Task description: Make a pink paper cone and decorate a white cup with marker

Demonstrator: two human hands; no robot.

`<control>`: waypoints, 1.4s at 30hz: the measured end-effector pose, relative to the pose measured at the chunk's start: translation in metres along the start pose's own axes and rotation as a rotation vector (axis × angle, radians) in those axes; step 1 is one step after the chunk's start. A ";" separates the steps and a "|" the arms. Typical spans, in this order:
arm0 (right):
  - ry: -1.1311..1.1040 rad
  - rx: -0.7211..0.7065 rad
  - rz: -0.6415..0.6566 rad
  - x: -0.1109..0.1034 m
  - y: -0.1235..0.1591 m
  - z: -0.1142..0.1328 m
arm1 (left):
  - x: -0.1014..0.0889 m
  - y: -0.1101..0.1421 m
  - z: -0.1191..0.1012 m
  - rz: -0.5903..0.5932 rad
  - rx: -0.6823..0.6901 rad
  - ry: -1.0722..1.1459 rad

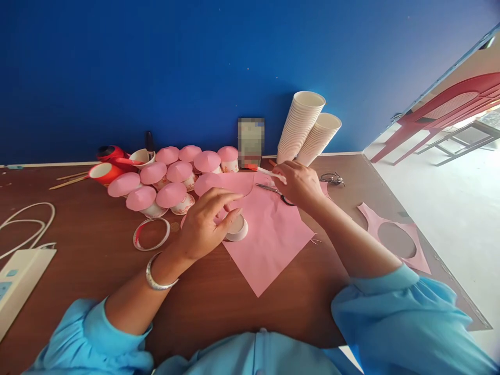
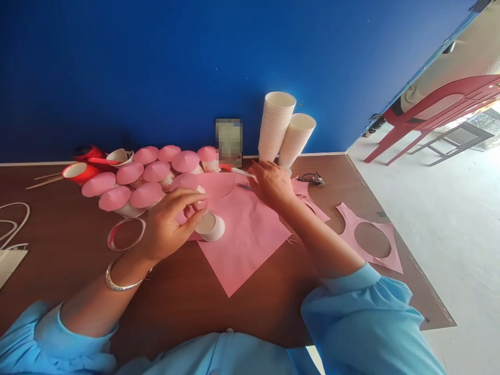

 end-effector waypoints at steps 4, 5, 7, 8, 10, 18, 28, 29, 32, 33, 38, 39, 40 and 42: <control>-0.663 -0.304 0.141 0.006 0.043 0.024 | 0.005 -0.003 0.008 0.082 -0.107 0.077; -0.747 -0.335 0.167 0.008 0.048 0.027 | 0.008 -0.003 0.010 0.115 -0.141 0.136; -0.848 -0.341 0.193 0.014 0.053 0.026 | 0.012 -0.002 0.015 0.143 -0.222 0.308; -0.882 -0.330 0.193 0.017 0.052 0.023 | 0.014 -0.001 0.018 0.143 -0.263 0.401; -0.962 -0.305 0.205 0.023 0.050 0.019 | 0.017 0.000 0.023 0.125 -0.324 0.532; -1.646 -0.113 0.157 0.060 0.039 0.011 | 0.025 -0.001 0.028 0.106 -0.357 0.458; -1.779 0.005 -0.157 0.047 0.034 -0.034 | -0.003 -0.002 0.051 -0.110 -0.493 0.563; -1.788 0.003 -0.119 0.050 0.034 -0.028 | 0.003 -0.004 0.050 -0.042 -0.479 0.556; -1.834 -0.002 -0.047 0.058 0.035 -0.011 | 0.025 -0.010 0.045 0.166 -0.431 0.482; -1.852 -0.001 -0.041 0.060 0.036 -0.008 | 0.030 -0.011 0.043 0.210 -0.418 0.447; -1.931 0.004 -0.062 0.061 0.037 -0.010 | 0.039 -0.021 0.045 0.247 -0.374 0.373; -1.943 0.006 -0.066 0.061 0.037 -0.011 | 0.040 -0.023 0.046 0.242 -0.369 0.381; -1.956 0.010 -0.069 0.062 0.037 -0.012 | 0.042 -0.024 0.047 0.240 -0.366 0.388; -1.979 0.020 -0.069 0.064 0.036 -0.014 | 0.044 -0.024 0.049 0.243 -0.368 0.384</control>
Point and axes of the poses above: each hand's wrist, its own y-axis away from the middle knuckle, its own x-axis out of the palm, z = x × y, the point moved 7 cm from there along -y, towards the middle knuckle, and after that the axes turned 9 degrees about z, right-handed, at the moved point
